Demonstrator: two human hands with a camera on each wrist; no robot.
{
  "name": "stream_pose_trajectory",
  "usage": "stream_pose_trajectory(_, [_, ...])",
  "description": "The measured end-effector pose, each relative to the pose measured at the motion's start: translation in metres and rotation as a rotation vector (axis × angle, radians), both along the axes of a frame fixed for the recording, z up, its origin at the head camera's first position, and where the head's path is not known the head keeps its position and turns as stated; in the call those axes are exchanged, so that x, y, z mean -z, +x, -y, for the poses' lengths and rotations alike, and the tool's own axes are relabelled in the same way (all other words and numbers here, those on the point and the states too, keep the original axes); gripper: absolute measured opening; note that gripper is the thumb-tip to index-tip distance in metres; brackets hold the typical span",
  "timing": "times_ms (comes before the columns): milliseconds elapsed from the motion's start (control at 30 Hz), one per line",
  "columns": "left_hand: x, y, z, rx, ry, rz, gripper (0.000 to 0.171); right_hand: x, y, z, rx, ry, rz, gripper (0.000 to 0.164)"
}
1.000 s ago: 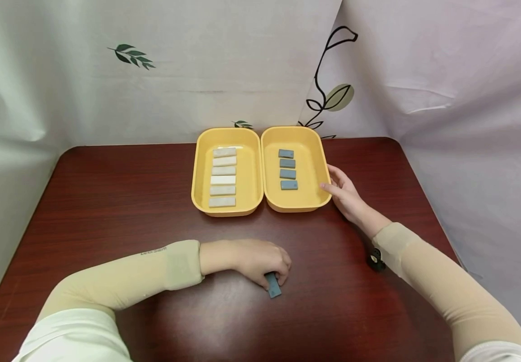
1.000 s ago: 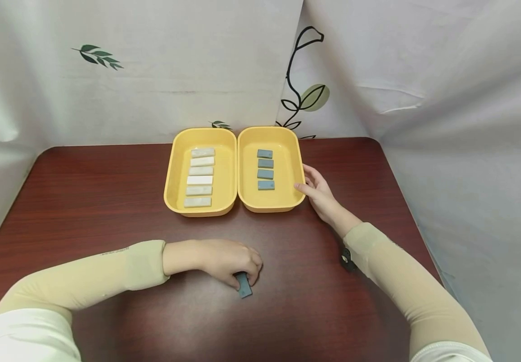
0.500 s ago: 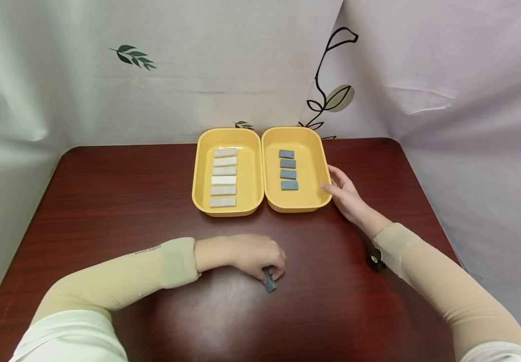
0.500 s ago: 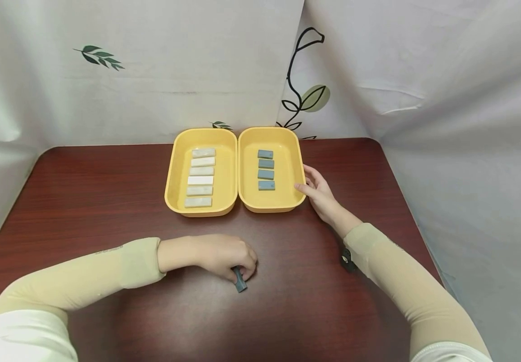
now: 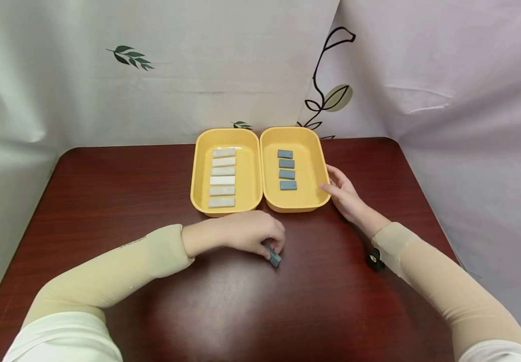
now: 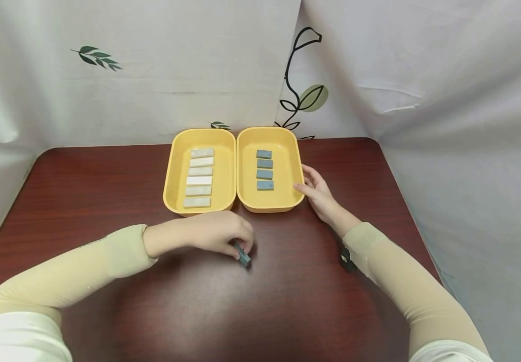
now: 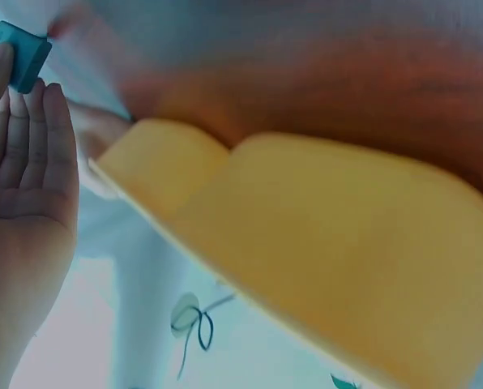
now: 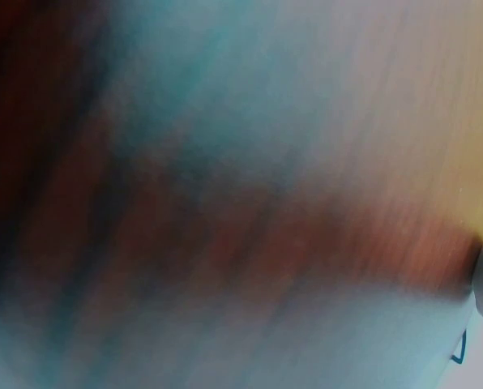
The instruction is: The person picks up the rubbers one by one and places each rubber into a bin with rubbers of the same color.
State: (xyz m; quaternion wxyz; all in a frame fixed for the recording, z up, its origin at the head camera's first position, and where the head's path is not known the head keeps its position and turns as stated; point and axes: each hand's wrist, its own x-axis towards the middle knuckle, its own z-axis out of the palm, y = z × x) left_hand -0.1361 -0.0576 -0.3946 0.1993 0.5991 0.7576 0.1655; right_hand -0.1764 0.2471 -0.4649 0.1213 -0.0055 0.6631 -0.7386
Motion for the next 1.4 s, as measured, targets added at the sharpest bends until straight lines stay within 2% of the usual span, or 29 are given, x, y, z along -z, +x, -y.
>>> stream_pose_trajectory(133, [-0.011, -0.012, 0.001, -0.046, 0.052, 0.052, 0.016, 0.000, 0.000, 0.000, -0.004, -0.002, 0.001, 0.068])
stream_pose_trajectory(400, [-0.028, -0.035, 0.002, -0.204, 0.154, 0.175, 0.014, 0.000, 0.000, -0.001, -0.009, -0.003, -0.004, 0.068])
stream_pose_trajectory(533, [-0.033, -0.049, 0.000, -0.274, 0.191, 0.197, 0.014, 0.000, 0.000, 0.000, -0.004, -0.006, -0.005, 0.068])
stream_pose_trajectory(767, [-0.036, -0.072, -0.011, -0.365, 0.210, 0.185, 0.015, 0.000, 0.000, 0.001, 0.003, -0.018, -0.011, 0.067])
stream_pose_trajectory(933, [-0.035, -0.087, -0.023, -0.393, 0.187, 0.183, 0.014, 0.001, 0.000, 0.001, 0.010, -0.036, -0.011, 0.067])
stream_pose_trajectory(1100, [-0.034, -0.101, -0.037, -0.404, 0.124, 0.122, 0.014, 0.001, 0.000, 0.001, 0.010, -0.019, -0.011, 0.067])
stream_pose_trajectory(1233, [-0.031, -0.107, -0.046, -0.403, 0.073, 0.101, 0.015, 0.001, 0.000, 0.001, 0.010, -0.016, -0.006, 0.067])
stream_pose_trajectory(1400, [-0.025, -0.111, -0.053, -0.389, 0.042, 0.135, 0.013, 0.001, 0.001, 0.001, 0.003, -0.008, -0.006, 0.067])
